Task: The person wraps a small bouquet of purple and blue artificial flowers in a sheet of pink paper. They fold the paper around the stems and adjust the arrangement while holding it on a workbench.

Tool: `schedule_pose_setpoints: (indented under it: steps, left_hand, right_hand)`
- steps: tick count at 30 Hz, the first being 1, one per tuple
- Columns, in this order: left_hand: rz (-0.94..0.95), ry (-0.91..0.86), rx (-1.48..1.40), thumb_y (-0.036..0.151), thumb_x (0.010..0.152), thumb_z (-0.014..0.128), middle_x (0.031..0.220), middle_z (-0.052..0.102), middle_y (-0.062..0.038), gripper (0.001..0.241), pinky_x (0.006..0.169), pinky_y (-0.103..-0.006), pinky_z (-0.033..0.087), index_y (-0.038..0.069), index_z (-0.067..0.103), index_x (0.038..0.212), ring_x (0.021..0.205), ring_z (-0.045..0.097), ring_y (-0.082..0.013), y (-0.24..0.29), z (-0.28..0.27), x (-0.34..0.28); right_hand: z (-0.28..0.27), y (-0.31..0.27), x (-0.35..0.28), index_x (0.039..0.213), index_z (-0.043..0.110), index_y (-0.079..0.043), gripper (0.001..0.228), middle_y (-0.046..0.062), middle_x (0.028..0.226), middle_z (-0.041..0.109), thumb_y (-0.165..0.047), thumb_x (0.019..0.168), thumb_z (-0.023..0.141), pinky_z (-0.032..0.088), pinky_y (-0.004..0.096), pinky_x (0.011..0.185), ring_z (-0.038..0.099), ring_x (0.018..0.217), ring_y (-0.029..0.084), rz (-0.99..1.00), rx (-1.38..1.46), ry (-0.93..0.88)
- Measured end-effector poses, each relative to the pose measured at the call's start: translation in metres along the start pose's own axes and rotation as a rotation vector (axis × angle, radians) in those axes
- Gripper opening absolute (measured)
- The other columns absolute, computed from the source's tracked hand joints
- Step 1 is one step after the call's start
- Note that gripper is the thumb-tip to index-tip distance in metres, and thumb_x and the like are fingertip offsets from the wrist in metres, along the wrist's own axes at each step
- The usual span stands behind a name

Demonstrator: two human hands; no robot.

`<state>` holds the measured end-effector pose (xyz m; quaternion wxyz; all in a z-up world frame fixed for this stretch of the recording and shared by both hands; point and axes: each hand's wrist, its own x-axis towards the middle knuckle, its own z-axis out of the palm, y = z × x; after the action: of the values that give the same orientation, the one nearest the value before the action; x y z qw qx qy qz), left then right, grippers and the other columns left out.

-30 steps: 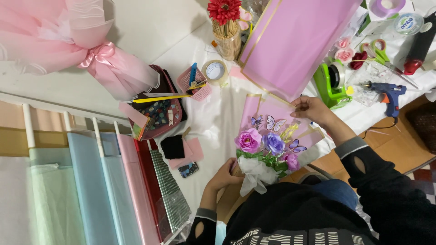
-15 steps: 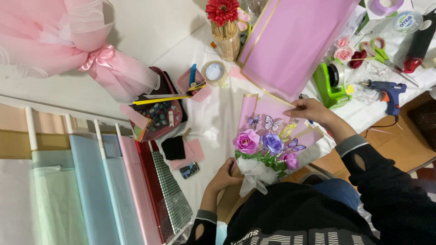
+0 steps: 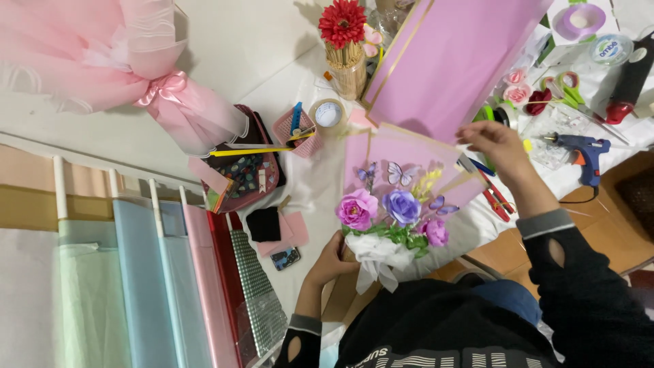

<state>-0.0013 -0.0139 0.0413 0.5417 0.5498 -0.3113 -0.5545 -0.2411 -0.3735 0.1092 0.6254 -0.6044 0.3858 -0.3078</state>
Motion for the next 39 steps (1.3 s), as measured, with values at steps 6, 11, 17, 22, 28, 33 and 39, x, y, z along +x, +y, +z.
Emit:
schedule_pose_setpoints:
  steps: [6, 11, 17, 22, 28, 33, 39]
  left_hand:
    - [0.109, 0.161, -0.027, -0.007, 0.065, 0.075, 0.129, 0.063, -0.013, 0.081, 0.1, -0.0358, 0.051, 0.002, 0.046, 0.139, 0.118, 0.062, -0.024, -0.003, 0.015, 0.058]
    - [0.201, 0.063, -0.089, -0.008, 0.064, 0.078, 0.135, 0.059, -0.013, 0.089, 0.108, -0.0444, 0.043, 0.005, 0.042, 0.145, 0.124, 0.055, -0.0253, -0.073, 0.053, 0.101]
    - [0.253, -0.041, -0.151, -0.009, 0.064, 0.083, 0.145, 0.053, -0.014, 0.102, 0.118, -0.0559, 0.031, 0.007, 0.036, 0.153, 0.133, 0.046, -0.0286, -0.136, 0.073, 0.103]
    - [0.245, -0.039, -0.169, -0.004, 0.065, 0.087, 0.146, 0.051, -0.013, 0.104, 0.119, -0.0537, 0.03, 0.009, 0.034, 0.154, 0.136, 0.043, -0.026, -0.144, 0.076, 0.097]
    - [0.265, 0.001, -0.079, -0.004, 0.061, 0.086, 0.14, 0.056, -0.016, 0.097, 0.115, -0.0584, 0.033, 0.003, 0.042, 0.147, 0.13, 0.049, -0.0314, -0.13, 0.075, 0.095]
    - [0.227, 0.0, -0.101, -0.003, 0.061, 0.087, 0.138, 0.057, -0.014, 0.098, 0.118, -0.0547, 0.032, 0.004, 0.041, 0.147, 0.131, 0.048, -0.0279, -0.132, 0.071, 0.094]
    - [0.264, -0.005, -0.092, -0.001, 0.062, 0.089, 0.135, 0.058, -0.013, 0.093, 0.117, -0.0535, 0.034, 0.005, 0.043, 0.143, 0.129, 0.049, -0.027, -0.118, 0.076, 0.094]
  right_hand:
    - [-0.006, -0.03, -0.056, 0.137, 0.046, -0.01, 0.058, 0.008, 0.134, 0.056, 0.01, 0.083, 0.05, 0.051, 0.039, 0.107, 0.056, 0.126, 0.024, 0.154, 0.31, -0.094]
    - [0.006, 0.155, -0.099, 0.144, 0.046, -0.007, 0.092, 0.018, 0.132, 0.058, -0.002, 0.064, 0.09, 0.048, 0.054, 0.094, 0.056, 0.112, 0.036, 0.199, 0.116, -0.379]
    - [0.011, 0.188, -0.121, 0.124, 0.073, 0.0, 0.058, 0.012, 0.108, 0.077, -0.005, 0.069, 0.092, 0.058, 0.045, 0.083, 0.069, 0.09, 0.024, 0.192, 0.125, -0.406]
    - [0.014, 0.185, -0.133, 0.126, 0.07, 0.001, 0.06, 0.014, 0.109, 0.075, -0.006, 0.069, 0.09, 0.057, 0.046, 0.084, 0.067, 0.092, 0.026, 0.22, 0.122, -0.409]
    - [0.018, 0.175, -0.129, 0.128, 0.067, 0.002, 0.063, 0.017, 0.112, 0.073, -0.006, 0.069, 0.089, 0.055, 0.048, 0.087, 0.066, 0.095, 0.028, 0.232, 0.123, -0.383]
    - [0.023, 0.165, -0.126, 0.13, 0.064, 0.003, 0.065, 0.019, 0.114, 0.071, -0.007, 0.07, 0.088, 0.053, 0.05, 0.089, 0.064, 0.099, 0.031, 0.237, 0.122, -0.367]
    - [0.019, 0.156, -0.128, 0.132, 0.062, 0.005, 0.068, 0.022, 0.116, 0.068, -0.007, 0.07, 0.086, 0.051, 0.052, 0.091, 0.062, 0.102, 0.034, 0.244, 0.115, -0.356]
